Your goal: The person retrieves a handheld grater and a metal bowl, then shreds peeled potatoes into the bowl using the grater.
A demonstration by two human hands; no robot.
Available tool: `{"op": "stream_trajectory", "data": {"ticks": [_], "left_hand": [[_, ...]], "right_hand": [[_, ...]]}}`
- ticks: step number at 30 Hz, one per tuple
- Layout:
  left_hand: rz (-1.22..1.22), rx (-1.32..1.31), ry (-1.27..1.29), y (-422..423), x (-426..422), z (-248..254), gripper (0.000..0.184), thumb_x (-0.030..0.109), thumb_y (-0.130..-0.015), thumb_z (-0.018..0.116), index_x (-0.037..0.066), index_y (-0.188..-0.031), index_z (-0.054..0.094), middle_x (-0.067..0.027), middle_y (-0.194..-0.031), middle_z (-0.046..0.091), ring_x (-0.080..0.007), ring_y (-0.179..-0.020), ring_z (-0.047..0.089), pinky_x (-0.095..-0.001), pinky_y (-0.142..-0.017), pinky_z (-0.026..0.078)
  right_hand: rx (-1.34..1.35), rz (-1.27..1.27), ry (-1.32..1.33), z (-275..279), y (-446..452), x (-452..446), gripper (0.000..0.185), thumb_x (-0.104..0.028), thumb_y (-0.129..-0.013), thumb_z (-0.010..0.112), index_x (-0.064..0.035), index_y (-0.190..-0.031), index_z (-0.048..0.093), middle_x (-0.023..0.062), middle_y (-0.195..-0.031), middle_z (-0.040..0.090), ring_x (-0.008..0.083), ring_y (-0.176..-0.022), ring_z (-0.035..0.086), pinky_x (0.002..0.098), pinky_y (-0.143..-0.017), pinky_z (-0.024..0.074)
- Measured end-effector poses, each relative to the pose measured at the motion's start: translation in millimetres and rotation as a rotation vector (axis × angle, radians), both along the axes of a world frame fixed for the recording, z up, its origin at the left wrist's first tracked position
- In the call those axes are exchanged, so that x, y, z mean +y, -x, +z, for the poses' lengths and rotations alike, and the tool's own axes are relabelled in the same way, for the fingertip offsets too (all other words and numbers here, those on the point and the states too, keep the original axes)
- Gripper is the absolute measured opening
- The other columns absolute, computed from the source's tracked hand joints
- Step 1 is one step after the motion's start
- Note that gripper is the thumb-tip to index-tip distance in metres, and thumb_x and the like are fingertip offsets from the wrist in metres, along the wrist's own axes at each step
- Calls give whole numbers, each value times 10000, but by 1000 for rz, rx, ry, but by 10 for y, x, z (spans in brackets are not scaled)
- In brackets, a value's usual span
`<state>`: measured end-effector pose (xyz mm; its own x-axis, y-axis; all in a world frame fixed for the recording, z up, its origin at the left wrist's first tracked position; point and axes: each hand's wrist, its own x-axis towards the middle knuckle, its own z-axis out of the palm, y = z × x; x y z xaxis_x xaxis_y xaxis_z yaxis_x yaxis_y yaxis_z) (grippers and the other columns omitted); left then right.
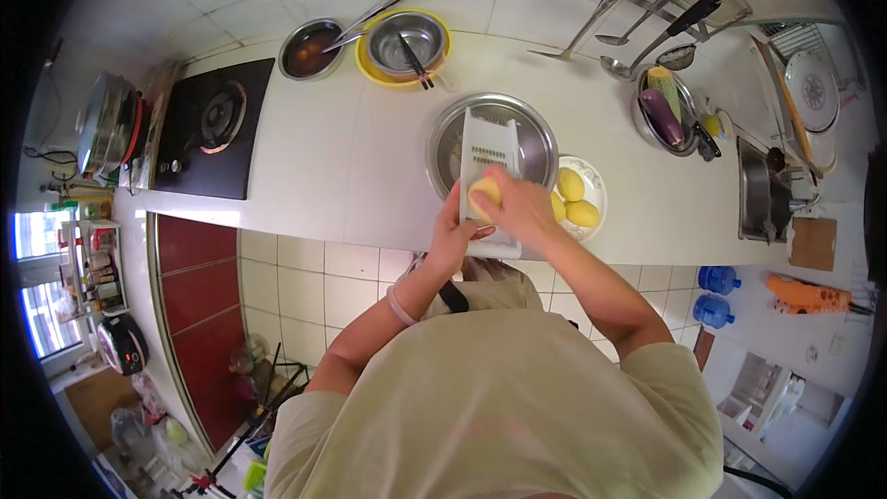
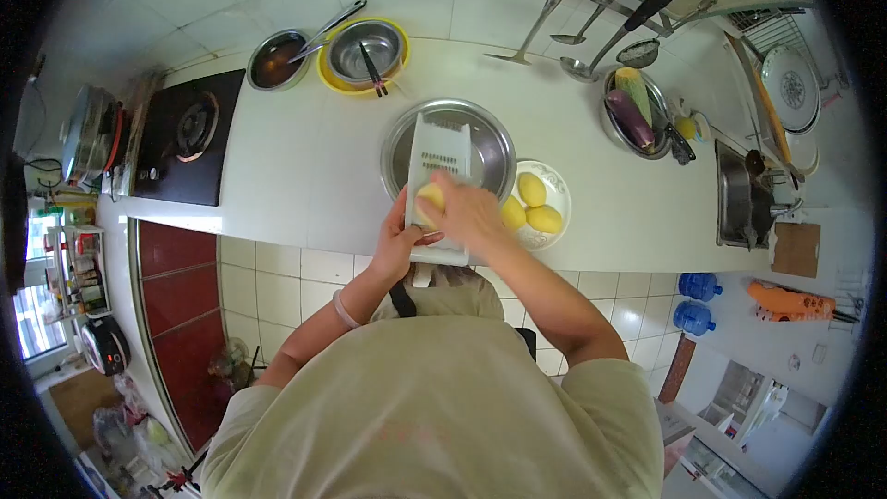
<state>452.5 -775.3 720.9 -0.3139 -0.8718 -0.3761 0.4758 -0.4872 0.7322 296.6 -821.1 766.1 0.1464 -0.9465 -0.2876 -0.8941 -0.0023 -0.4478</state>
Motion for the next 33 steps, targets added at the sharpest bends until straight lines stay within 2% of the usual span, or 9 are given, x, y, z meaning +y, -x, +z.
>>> {"op": "stream_trajectory", "data": {"ticks": [2, 4, 7, 9, 15, 21, 24, 30, 33], "left_hand": [[-41, -30, 51, 20, 25, 50, 804, -155, -764, 330, 123, -1508, 204, -86, -1376, 463, -238, -1156, 559, -379, -909, 544], [-91, -60, 94, 90, 65, 49, 806, -157, -765, 331, 125, -1509, 201, -86, -1377, 463, -237, -1158, 557, -379, -909, 545], [-99, -32, 121, 177, 94, 32, 777, -144, -809, 391, 122, -1511, 191, -60, -1330, 494, -175, -1088, 578, -329, -864, 550], [-81, -67, 19, 125, 96, 133, 771, -138, -815, 401, 126, -1510, 197, -55, -1308, 506, -171, -1076, 581, -321, -857, 552], [-95, -72, 4, 28, -128, 97, 812, -159, -772, 340, 132, -1514, 184, -81, -1411, 420, -233, -1187, 534, -371, -902, 547], [-95, -60, 128, 138, 19, -78, 797, -148, -778, 331, 133, -1511, 195, -77, -1405, 427, -231, -1181, 538, -368, -896, 548], [-179, -110, 24, 82, 51, 101, 801, -151, -773, 336, 135, -1509, 202, -69, -1400, 435, -228, -1182, 537, -373, -894, 549], [-63, -62, -2, 30, -115, -31, 810, -157, -770, 340, 140, -1510, 201, -66, -1367, 472, -219, -1139, 564, -370, -900, 546], [-103, -116, 86, 60, -44, -7, 813, -164, -769, 349, 141, -1509, 207, -66, -1362, 477, -219, -1127, 572, -370, -908, 542]], "right_hand": [[33, 1, 39, 37, -23, 30, 506, -543, -911, 461, -126, -1195, 498, 183, -838, 680, 374, -778, 667, 485, -695, 509], [27, -169, 67, -36, 141, -376, 499, -544, -913, 451, -123, -1176, 501, 191, -839, 679, 372, -803, 666, 491, -711, 505], [47, -278, 107, -283, 374, -837, 506, -551, -911, 443, -121, -1172, 500, 193, -837, 679, 371, -834, 663, 495, -731, 499], [52, -383, 71, -356, 430, -923, 516, -550, -911, 442, -120, -1192, 493, 197, -851, 681, 372, -853, 660, 494, -742, 495], [29, 16, -119, 127, 56, -96, 541, -544, -919, 430, -115, -1245, 476, 211, -889, 683, 367, -865, 664, 492, -742, 495], [27, -223, 122, -406, 345, -824, 504, -524, -920, 459, -112, -1211, 473, 186, -843, 684, 374, -837, 657, 477, -731, 495], [31, -340, 38, -354, 448, -1027, 564, -554, -925, 423, -89, -1241, 476, 219, -885, 681, 391, -845, 660, 493, -736, 501], [43, 73, -119, 61, 75, -121, 535, -547, -926, 426, -116, -1240, 465, 210, -898, 683, 383, -831, 665, 490, -716, 504], [54, -63, -48, -119, 169, -365, 520, -541, -929, 422, -116, -1227, 461, 206, -897, 683, 387, -830, 662, 489, -721, 504]]}}
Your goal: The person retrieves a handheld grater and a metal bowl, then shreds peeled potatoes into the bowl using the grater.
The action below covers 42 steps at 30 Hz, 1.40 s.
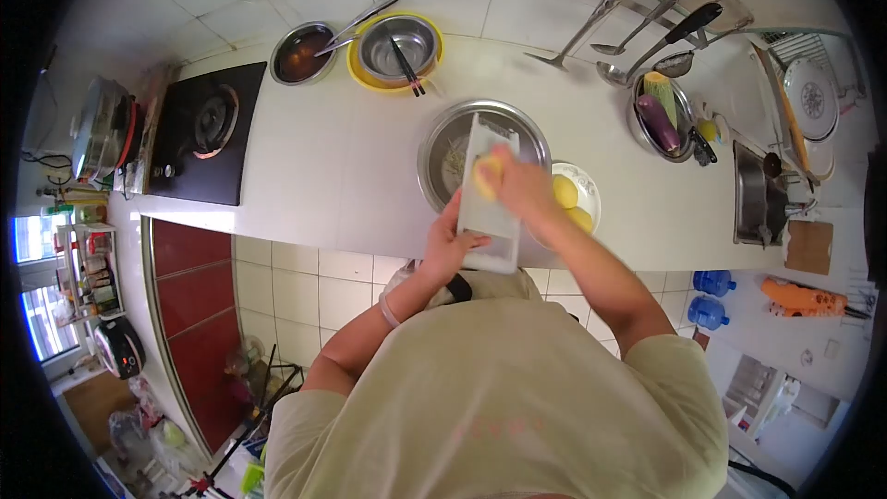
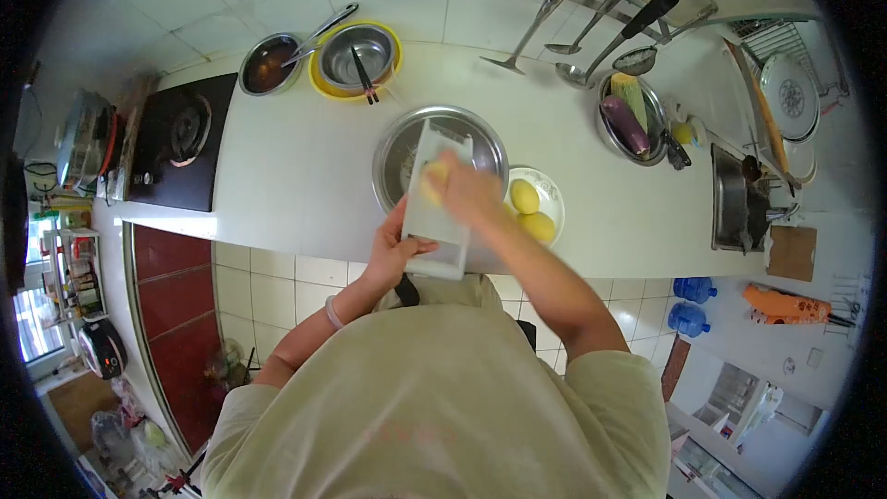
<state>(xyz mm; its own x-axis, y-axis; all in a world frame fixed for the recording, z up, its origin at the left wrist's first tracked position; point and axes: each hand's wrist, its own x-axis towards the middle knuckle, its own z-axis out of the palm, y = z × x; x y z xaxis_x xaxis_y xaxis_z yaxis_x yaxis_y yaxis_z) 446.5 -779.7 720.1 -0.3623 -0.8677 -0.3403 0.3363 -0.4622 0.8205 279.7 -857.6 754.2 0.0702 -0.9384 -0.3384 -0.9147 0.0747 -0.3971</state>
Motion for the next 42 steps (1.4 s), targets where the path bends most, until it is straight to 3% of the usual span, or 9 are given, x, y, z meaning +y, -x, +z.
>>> {"op": "stream_trajectory", "data": {"ticks": [6, 10, 12, 17, 20, 29, 32, 38, 42], "left_hand": [[-19, 26, -44, 16, 64, 0, 789, -155, -795, 395, 144, -1504, 221, -73, -1354, 487, -219, -1146, 562, -373, -923, 532], [-31, 67, -89, -47, 69, -28, 770, -128, -828, 427, 166, -1506, 210, -77, -1339, 494, -218, -1140, 562, -387, -917, 536], [10, -2, -121, -73, 81, -37, 750, -94, -861, 445, 188, -1508, 190, -76, -1324, 499, -217, -1132, 563, -398, -900, 544], [112, 32, -128, -102, 29, -106, 746, -78, -880, 445, 200, -1514, 166, -65, -1325, 494, -210, -1127, 563, -392, -882, 551], [110, 46, -82, -77, -2, -65, 735, -76, -883, 449, 196, -1513, 184, -49, -1339, 483, -194, -1132, 557, -370, -879, 551], [121, 33, -64, 16, -26, 23, 736, -84, -853, 433, 116, -1512, 172, -76, -1358, 450, -178, -1137, 547, -305, -885, 544], [140, 71, -52, 25, -37, 44, 740, -97, -851, 425, 110, -1512, 166, -86, -1360, 447, -179, -1141, 545, -300, -871, 551], [133, 77, -37, 39, -43, 41, 738, -119, -846, 391, 95, -1511, 154, -91, -1370, 441, -189, -1133, 554, -330, -873, 560], [120, 142, -24, 79, 134, 14, 754, -147, -833, 362, 103, -1513, 151, -85, -1379, 439, -210, -1158, 546, -349, -889, 558]], "right_hand": [[25, -211, 119, -162, 318, -687, 507, -544, -906, 454, -100, -1152, 472, 201, -892, 685, 387, -844, 661, 471, -736, 499], [-177, -129, 200, -314, 404, -503, 494, -475, -836, 629, -87, -1102, 476, 200, -870, 665, 394, -796, 649, 461, -727, 494], [-274, -143, 290, -426, 436, -424, 503, -452, -814, 687, -74, -1086, 497, 132, -831, 647, 297, -685, 637, 389, -595, 486], [-1432, -569, -556, -213, 555, -220, 338, -392, -911, 623, -82, -1028, 557, -19, -783, 559, 46, -527, 431, 200, -447, 339], [-1469, -702, -630, -31, 451, -101, 267, -287, -942, 596, -88, -1111, 536, 8, -730, 513, 67, -508, 375, 204, -462, 315], [-680, -156, -124, -208, 305, -20, 441, -375, -883, 652, -52, -1139, 496, 111, -905, 637, 187, -653, 602, 315, -602, 487], [-669, -78, 114, -317, 223, 93, 369, -322, -899, 644, -83, -1130, 484, 61, -814, 613, 175, -645, 580, 318, -589, 471], [-428, -8, 34, 202, -33, 171, 421, -403, -888, 574, -59, -1106, 464, 238, -895, 653, 440, -841, 630, 476, -722, 491], [-293, -149, 171, -107, 49, -238, 408, -411, -898, 527, -62, -1101, 469, 242, -914, 656, 437, -840, 627, 509, -728, 481]]}}
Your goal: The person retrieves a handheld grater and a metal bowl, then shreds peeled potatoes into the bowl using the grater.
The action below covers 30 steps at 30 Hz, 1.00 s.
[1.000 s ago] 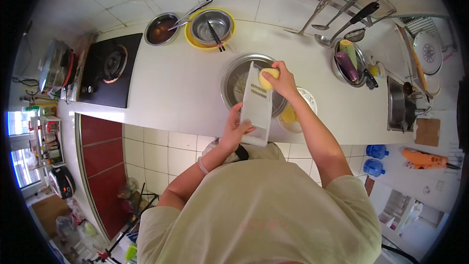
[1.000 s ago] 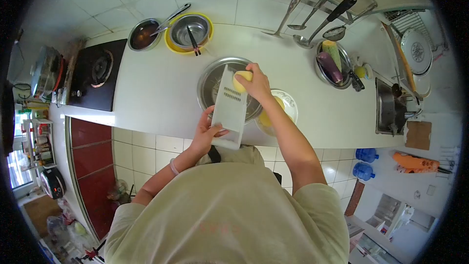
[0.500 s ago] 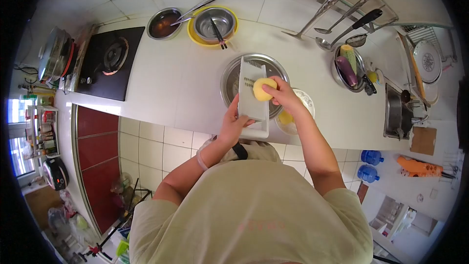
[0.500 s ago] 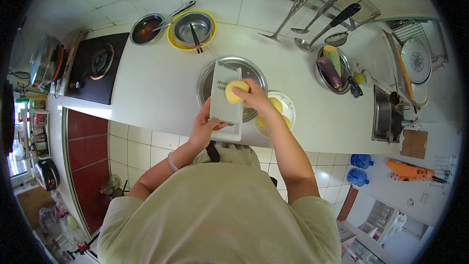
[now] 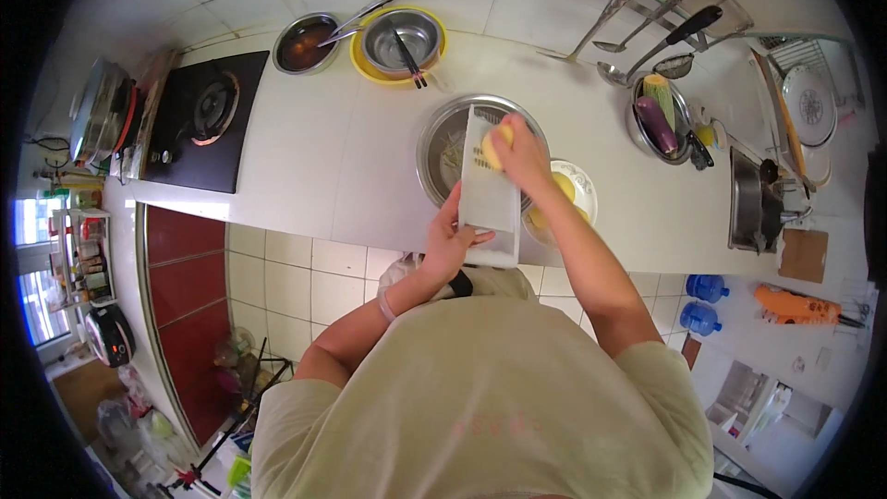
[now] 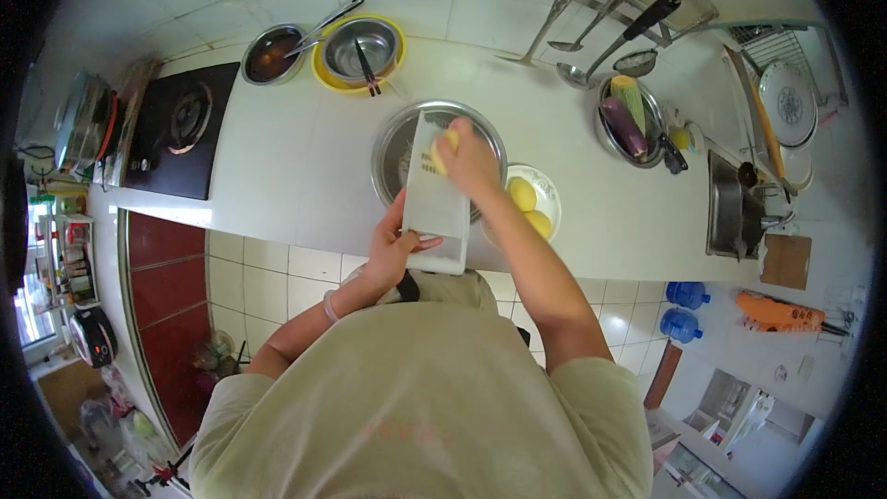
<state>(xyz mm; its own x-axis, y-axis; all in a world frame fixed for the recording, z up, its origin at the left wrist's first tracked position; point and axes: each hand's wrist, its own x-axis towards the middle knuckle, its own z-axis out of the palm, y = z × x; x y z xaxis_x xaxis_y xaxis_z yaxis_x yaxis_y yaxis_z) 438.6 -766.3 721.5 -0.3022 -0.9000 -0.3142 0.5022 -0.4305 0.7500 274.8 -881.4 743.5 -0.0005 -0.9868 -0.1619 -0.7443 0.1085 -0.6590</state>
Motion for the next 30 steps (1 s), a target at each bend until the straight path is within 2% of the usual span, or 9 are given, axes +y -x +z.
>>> {"op": "stream_trajectory", "data": {"ticks": [1, 6, 8, 12, 14, 17, 24, 26, 30], "left_hand": [[-75, -73, 20, -11, 30, 29, 773, -169, -806, 306, 111, -1512, 161, -88, -1453, 372, -264, -1236, 498, -401, -935, 539], [-74, -158, 1, -90, 3, 59, 792, -172, -785, 326, 119, -1508, 191, -84, -1438, 395, -245, -1245, 490, -395, -938, 532], [-61, -165, -17, -90, -24, 52, 797, -173, -779, 332, 122, -1507, 202, -83, -1432, 404, -238, -1250, 486, -389, -938, 530], [-47, -107, 16, -50, -15, 27, 760, -139, -817, 476, 59, -1501, 212, -62, -1343, 485, -157, -1171, 510, -288, -901, 502], [-54, -119, 64, -28, 64, -7, 758, -138, -813, 507, 39, -1495, 227, -58, -1323, 507, -144, -1164, 509, -272, -906, 483], [-69, -191, 154, -5, 96, -17, 766, -132, -801, 557, 6, -1484, 238, -53, -1296, 534, -135, -1163, 505, -258, -917, 459], [-86, -91, -48, -91, -46, 106, 792, -178, -784, 365, 117, -1503, 212, -75, -1411, 425, -223, -1240, 492, -365, -946, 524], [-94, -89, -53, -83, -4, 87, 792, -177, -785, 366, 119, -1503, 213, -74, -1410, 426, -226, -1233, 500, -365, -939, 529], [-132, -187, 59, -23, 99, -19, 801, -177, -777, 351, 138, -1502, 226, -64, -1409, 427, -224, -1211, 520, -370, -928, 537]], "right_hand": [[54, -83, 14, -107, 68, -192, 405, -418, -904, 511, -69, -1105, 472, 242, -914, 657, 433, -845, 628, 516, -735, 479], [77, -183, 71, -143, 123, -150, 380, -411, -923, 476, -80, -1109, 476, 239, -912, 660, 433, -863, 627, 507, -742, 482], [10, 15, -134, 123, 9, 275, 372, -404, -937, 452, -75, -1109, 476, 227, -923, 665, 437, -863, 628, 504, -747, 482], [74, 127, -134, 195, -45, 491, 384, -401, -946, 431, -67, -1132, 475, 214, -907, 671, 436, -854, 632, 509, -747, 481], [76, -166, 76, -81, 94, 107, 400, -404, -948, 419, -68, -1157, 479, 213, -885, 673, 429, -847, 637, 515, -757, 477], [151, -316, -5, -177, 222, -322, 407, -399, -949, 419, -64, -1170, 483, 214, -872, 673, 425, -856, 637, 506, -773, 473], [111, 153, -192, 322, -15, 618, 386, -411, -930, 464, -90, -1142, 496, 233, -913, 661, 432, -866, 628, 509, -753, 483], [186, 143, -246, 228, -8, 441, 385, -412, -934, 452, -99, -1153, 490, 239, -922, 658, 430, -876, 628, 515, -756, 481], [204, -231, -11, -187, 225, -218, 393, -426, -943, 425, -97, -1152, 483, 248, -866, 656, 442, -857, 628, 523, -744, 479]]}}
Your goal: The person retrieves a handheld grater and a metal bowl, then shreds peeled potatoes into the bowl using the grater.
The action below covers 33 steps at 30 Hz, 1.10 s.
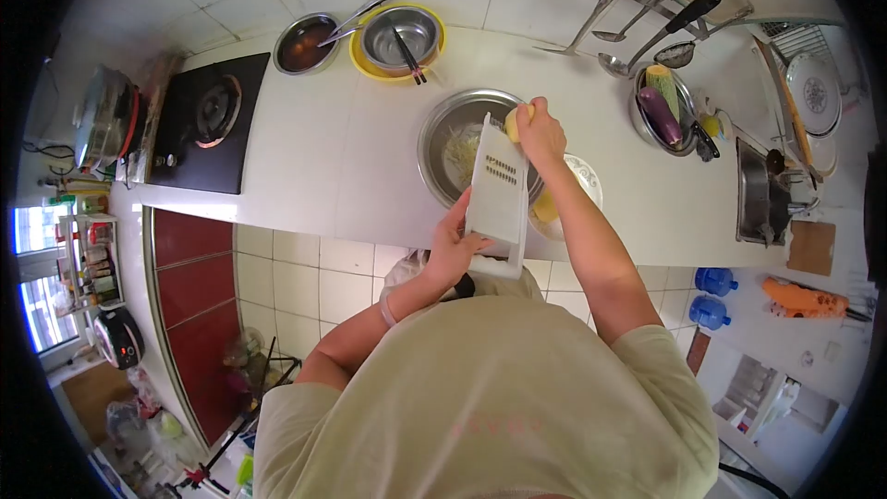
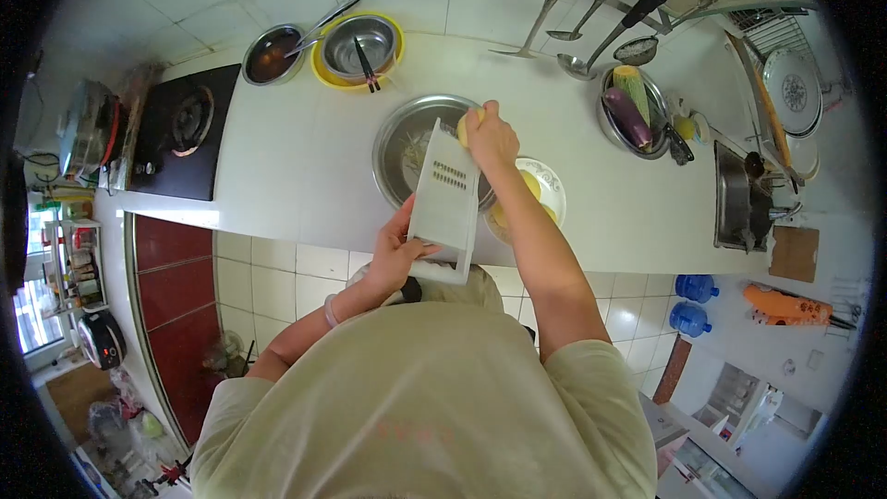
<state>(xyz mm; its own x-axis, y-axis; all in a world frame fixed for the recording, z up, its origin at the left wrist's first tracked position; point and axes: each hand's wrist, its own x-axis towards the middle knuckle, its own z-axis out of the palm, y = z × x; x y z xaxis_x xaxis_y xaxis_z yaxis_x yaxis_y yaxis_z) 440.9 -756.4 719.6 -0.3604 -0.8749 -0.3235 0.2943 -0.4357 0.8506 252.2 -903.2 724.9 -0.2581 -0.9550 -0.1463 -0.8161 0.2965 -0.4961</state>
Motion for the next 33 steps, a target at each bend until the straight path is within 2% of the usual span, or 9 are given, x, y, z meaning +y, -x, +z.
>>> {"op": "stream_trajectory", "data": {"ticks": [2, 4, 7, 11, 14, 16, 22, 27, 33], "left_hand": [[-11, -11, 25, -12, -9, 5, 800, -177, -777, 350, 139, -1501, 231, -64, -1407, 430, -225, -1209, 522, -371, -928, 538], [105, 82, -117, -9, -93, 149, 784, -156, -778, 469, 57, -1496, 234, -65, -1317, 503, -149, -1127, 534, -274, -879, 517], [51, 48, -157, -38, -164, 169, 785, -167, -782, 362, 117, -1501, 226, -68, -1396, 443, -218, -1225, 504, -358, -934, 532], [-7, -52, 58, -4, -36, -12, 789, -166, -781, 357, 118, -1504, 220, -67, -1394, 444, -214, -1225, 502, -360, -940, 527], [-16, -112, 175, 37, 10, -8, 791, -126, -773, 471, 41, -1501, 210, -55, -1238, 552, -126, -1083, 536, -259, -864, 488], [11, 9, -17, 11, -28, 27, 791, -138, -771, 463, 42, -1499, 211, -65, -1266, 536, -140, -1088, 543, -270, -871, 501], [115, 49, -133, -32, -177, 126, 771, -144, -790, 436, 59, -1498, 211, -79, -1303, 503, -168, -1107, 553, -302, -872, 539], [4, 4, 5, -3, -40, 75, 761, -131, -805, 434, 84, -1501, 215, -75, -1291, 510, -161, -1114, 552, -316, -872, 542], [46, 57, -134, -37, -146, 199, 754, -136, -796, 407, 85, -1496, 235, -75, -1300, 499, -161, -1140, 537, -330, -876, 546]], "right_hand": [[-7, -55, 15, -18, 17, 39, 407, -436, -947, 411, -88, -1143, 489, 257, -841, 655, 447, -847, 628, 522, -750, 481], [-103, 155, -71, 142, -64, 400, 423, -435, -952, 395, -74, -1155, 482, 254, -843, 656, 442, -848, 631, 522, -748, 480], [-112, 330, -212, 400, -190, 800, 440, -428, -953, 393, -61, -1185, 465, 244, -849, 661, 437, -839, 635, 527, -741, 481], [-68, 143, 12, 162, -122, 408, 422, -408, -958, 377, -58, -1180, 455, 248, -860, 662, 439, -827, 636, 547, -739, 478], [30, -48, 3, -58, 63, -13, 428, -405, -959, 379, -53, -1188, 460, 250, -863, 662, 438, -848, 635, 539, -768, 476], [-42, 16, -12, 23, 50, 69, 430, -408, -956, 393, -52, -1185, 467, 245, -865, 665, 438, -855, 635, 529, -784, 477], [-61, 357, -195, 459, -263, 822, 459, -427, -957, 408, -46, -1207, 462, 245, -854, 665, 445, -813, 640, 538, -775, 479], [62, 3, 1, 23, -14, -34, 450, -447, -968, 349, -49, -1151, 453, 247, -851, 665, 445, -821, 638, 530, -749, 482], [-51, 273, -138, 213, -92, 583, 408, -420, -959, 393, -60, -1139, 457, 241, -864, 665, 433, -807, 640, 534, -745, 481]]}}
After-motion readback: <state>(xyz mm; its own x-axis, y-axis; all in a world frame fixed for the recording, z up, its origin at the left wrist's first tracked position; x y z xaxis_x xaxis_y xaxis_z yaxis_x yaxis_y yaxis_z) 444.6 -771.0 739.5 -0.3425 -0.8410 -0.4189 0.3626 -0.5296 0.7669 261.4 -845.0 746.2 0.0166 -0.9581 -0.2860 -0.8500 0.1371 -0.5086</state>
